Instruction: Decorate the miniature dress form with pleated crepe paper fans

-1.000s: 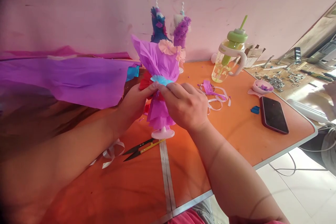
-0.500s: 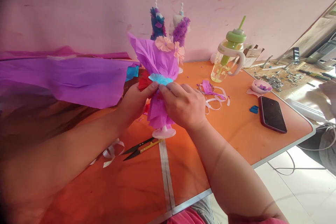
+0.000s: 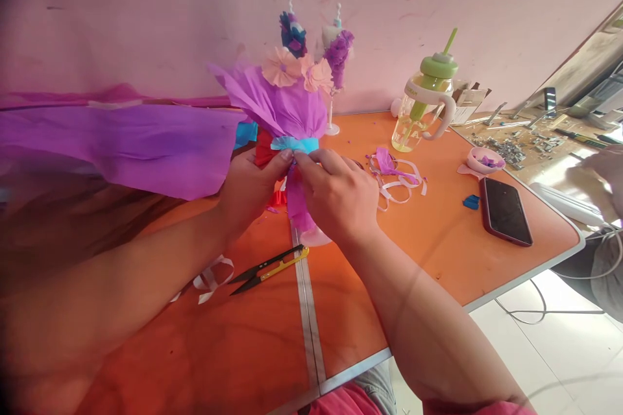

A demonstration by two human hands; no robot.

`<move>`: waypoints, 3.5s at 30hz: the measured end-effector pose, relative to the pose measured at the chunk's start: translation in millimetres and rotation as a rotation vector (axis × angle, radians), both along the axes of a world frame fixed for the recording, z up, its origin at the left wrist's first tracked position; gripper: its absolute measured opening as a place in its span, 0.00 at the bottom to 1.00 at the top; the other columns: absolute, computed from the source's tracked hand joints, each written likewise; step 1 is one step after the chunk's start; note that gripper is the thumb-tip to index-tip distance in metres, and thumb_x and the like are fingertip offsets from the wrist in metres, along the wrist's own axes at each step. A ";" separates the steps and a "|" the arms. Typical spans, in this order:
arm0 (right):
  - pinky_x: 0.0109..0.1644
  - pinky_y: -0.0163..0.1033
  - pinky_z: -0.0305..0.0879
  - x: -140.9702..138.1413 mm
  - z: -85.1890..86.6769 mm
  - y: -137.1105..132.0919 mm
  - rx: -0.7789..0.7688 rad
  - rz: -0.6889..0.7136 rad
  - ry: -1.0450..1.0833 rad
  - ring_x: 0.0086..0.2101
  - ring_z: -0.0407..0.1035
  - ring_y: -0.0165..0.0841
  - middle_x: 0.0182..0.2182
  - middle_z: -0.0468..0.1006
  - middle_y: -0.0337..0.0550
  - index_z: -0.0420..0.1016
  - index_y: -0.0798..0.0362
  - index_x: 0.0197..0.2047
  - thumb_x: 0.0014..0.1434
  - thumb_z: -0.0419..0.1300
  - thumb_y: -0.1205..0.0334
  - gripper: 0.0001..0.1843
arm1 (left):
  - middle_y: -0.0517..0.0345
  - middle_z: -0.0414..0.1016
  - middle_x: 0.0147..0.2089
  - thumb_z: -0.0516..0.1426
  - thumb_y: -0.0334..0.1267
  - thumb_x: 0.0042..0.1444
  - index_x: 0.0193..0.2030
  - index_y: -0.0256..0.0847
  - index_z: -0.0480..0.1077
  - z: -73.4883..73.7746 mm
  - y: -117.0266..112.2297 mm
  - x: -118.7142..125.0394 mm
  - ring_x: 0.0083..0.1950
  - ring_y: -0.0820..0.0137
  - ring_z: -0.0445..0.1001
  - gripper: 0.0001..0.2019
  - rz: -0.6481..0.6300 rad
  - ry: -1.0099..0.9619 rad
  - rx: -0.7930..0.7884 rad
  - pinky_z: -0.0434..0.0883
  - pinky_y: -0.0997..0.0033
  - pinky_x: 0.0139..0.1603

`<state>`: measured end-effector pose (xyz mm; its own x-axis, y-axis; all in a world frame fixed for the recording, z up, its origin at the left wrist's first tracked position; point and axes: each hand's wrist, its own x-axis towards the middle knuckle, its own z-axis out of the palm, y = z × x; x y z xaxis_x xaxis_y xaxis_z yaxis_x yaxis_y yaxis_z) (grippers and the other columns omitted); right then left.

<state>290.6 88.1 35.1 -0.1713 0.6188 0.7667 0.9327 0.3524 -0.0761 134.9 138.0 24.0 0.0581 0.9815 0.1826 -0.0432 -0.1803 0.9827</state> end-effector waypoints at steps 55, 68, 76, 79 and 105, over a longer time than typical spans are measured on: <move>0.35 0.38 0.60 -4.1 12.9 -8.0 -0.158 0.083 0.267 0.32 0.69 0.33 0.36 0.81 0.36 0.70 0.47 0.49 0.60 0.61 0.61 0.13 | 0.60 0.73 0.34 0.67 0.41 0.53 0.38 0.40 0.75 -14.5 4.2 1.6 0.34 0.73 0.70 0.10 -0.210 -0.273 0.054 0.69 0.72 0.37; 0.42 0.40 0.61 -2.3 12.0 -8.2 -0.019 0.050 0.037 0.36 0.68 0.35 0.35 0.81 0.39 0.77 0.45 0.48 0.69 0.52 0.62 0.13 | 0.59 0.77 0.37 0.69 0.42 0.50 0.41 0.41 0.75 -16.3 3.9 2.6 0.40 0.71 0.74 0.14 -0.210 -0.290 0.026 0.69 0.70 0.43; 0.41 0.40 0.62 4.8 15.8 -3.4 -0.073 0.077 0.097 0.33 0.68 0.34 0.36 0.82 0.38 0.78 0.46 0.47 0.68 0.57 0.59 0.10 | 0.59 0.77 0.40 0.68 0.40 0.53 0.42 0.40 0.75 -15.2 1.4 3.7 0.43 0.69 0.74 0.12 -0.251 -0.319 0.082 0.70 0.67 0.47; 0.40 0.40 0.61 5.3 17.2 -3.3 -0.063 0.088 0.095 0.33 0.68 0.34 0.35 0.82 0.38 0.80 0.45 0.42 0.67 0.57 0.58 0.09 | 0.60 0.78 0.39 0.67 0.38 0.53 0.41 0.41 0.75 -14.7 1.1 2.8 0.42 0.71 0.75 0.10 -0.272 -0.338 0.115 0.70 0.69 0.46; 0.41 0.42 0.62 13.5 12.5 6.3 -0.003 0.107 -0.018 0.36 0.66 0.36 0.35 0.78 0.42 0.81 0.43 0.44 0.69 0.55 0.58 0.12 | 0.59 0.77 0.36 0.67 0.35 0.51 0.38 0.39 0.74 -3.6 -5.5 4.6 0.40 0.70 0.73 0.09 -0.200 -0.231 0.060 0.70 0.68 0.45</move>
